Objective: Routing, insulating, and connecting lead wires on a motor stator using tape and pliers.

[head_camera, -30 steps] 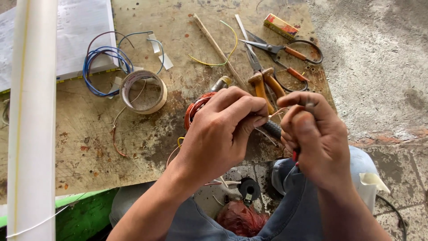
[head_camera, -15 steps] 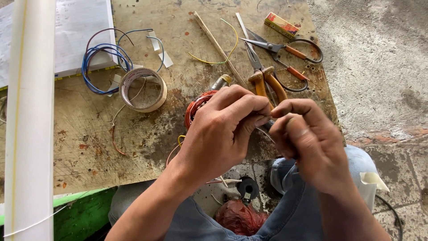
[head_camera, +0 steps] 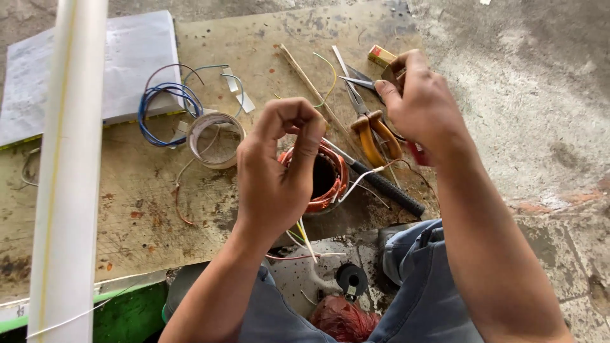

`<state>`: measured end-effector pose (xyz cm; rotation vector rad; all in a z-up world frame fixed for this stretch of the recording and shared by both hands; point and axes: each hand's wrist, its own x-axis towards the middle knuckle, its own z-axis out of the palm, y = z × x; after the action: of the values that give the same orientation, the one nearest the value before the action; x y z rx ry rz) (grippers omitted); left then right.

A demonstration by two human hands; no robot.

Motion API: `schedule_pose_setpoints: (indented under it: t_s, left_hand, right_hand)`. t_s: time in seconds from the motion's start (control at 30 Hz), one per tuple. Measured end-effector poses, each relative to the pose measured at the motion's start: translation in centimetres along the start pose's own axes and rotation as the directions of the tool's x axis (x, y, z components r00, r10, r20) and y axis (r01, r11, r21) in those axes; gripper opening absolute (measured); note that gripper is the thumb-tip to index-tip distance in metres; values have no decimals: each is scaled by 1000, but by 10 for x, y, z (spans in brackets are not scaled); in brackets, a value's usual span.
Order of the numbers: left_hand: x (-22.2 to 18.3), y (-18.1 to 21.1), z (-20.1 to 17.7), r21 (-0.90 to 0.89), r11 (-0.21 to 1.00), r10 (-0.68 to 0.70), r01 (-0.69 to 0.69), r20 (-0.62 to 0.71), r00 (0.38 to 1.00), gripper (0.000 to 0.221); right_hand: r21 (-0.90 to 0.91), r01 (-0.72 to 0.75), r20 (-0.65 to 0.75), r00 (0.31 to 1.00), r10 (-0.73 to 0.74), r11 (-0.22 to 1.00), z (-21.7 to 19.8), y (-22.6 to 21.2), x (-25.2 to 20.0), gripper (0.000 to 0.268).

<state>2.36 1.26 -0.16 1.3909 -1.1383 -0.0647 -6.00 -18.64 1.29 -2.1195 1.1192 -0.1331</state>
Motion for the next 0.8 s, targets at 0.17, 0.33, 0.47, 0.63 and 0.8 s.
schedule_pose_setpoints:
  t_s: [0.17,0.33,0.47,0.63,0.8]
  left_hand:
    - [0,-8,-14,-179,982,-105,63,-236,966,6]
    - [-1,-26,-22,-223,965,-206,136,-330,921,10]
    - [-2,-31,-28,-176,955,-282,239,-290,915,14]
    - [-2,-18,-33,-54,996,-88,76,-275,957,15]
    - [-13,-2,-22,-96,988,100,-119,-185,978,15]
  right_hand:
    - [-399,419,-176,838,-516,816,36,28,74,32]
    - [-415,379,-68,894,-444,827,69,4,115,35]
    - [-193,570,-217,769,-601,799,62,-1,109,22]
    - [-92,823,-453,466,-760,560,9,-26,14,11]
    - [103,878,-679,406,-612,468,-11,7,-76,17]
